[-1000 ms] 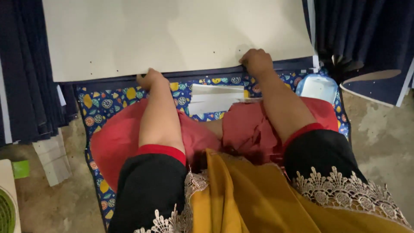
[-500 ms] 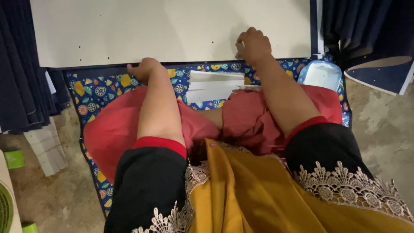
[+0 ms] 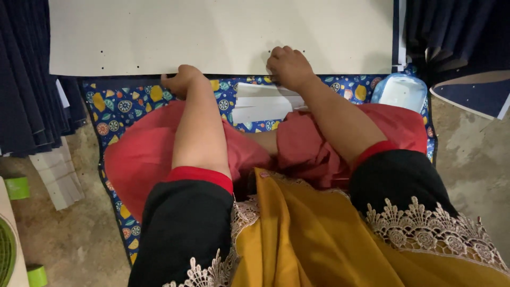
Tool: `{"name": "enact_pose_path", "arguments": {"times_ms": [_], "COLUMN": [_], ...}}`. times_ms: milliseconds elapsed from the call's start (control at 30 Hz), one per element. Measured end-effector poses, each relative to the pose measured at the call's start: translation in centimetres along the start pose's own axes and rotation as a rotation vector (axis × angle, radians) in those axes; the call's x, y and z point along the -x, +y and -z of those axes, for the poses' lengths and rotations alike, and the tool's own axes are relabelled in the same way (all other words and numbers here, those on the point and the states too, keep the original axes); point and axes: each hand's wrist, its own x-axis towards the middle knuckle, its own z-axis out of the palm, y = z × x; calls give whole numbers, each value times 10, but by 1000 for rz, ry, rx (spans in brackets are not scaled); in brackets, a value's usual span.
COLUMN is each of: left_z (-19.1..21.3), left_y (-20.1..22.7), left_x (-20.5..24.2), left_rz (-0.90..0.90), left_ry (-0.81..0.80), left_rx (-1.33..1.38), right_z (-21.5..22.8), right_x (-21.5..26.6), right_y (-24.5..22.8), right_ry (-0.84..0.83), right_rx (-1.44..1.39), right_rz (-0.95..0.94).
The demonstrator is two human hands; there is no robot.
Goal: The person folds a dark blue paper sheet with a gold logo into a pouch shape and smooths the creases. They then apply glue to small white paper strips and attach them to the inside of the pouch to reinforce the edges.
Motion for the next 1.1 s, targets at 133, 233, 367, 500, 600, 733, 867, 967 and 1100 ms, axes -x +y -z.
{"name": "enact_pose_path", "arguments": {"times_ms": [133, 233, 367, 500, 600, 733, 867, 967, 1100], "left_z": [1, 1, -46, -46, -61, -71, -80, -82, -71], "left_y": [5, -2, -36, -48, -65, -60, -58, -63, -58], "left_x": [4, 12, 12, 76, 74, 60, 53, 55, 74], "left_rz": [-45, -375, -1425, -1747, -1683, -1373, -1012, -763, -663], "left_ry": [46, 45, -593, -1049, -1066, -996, -1020, -1196, -1243], "left_rx": [-84, -216, -302, -864, -607, -382, -192, -25, -15], "right_z": [-12, -13, 32, 45, 81, 124, 94, 74, 48], "right_x": [-2, -4, -9, -9, -3, -4, -14, -22, -32], "right_y": [6, 13, 7, 14, -2, -34, -40, -35, -26], "right_ry": [74, 61, 119, 326, 488, 879, 783, 775, 790], "right_rx": [17, 37, 9, 7, 136, 94, -530, -658, -701], "right_rz": [14, -4, -45, 21, -27, -11, -204, -245, -389]}}
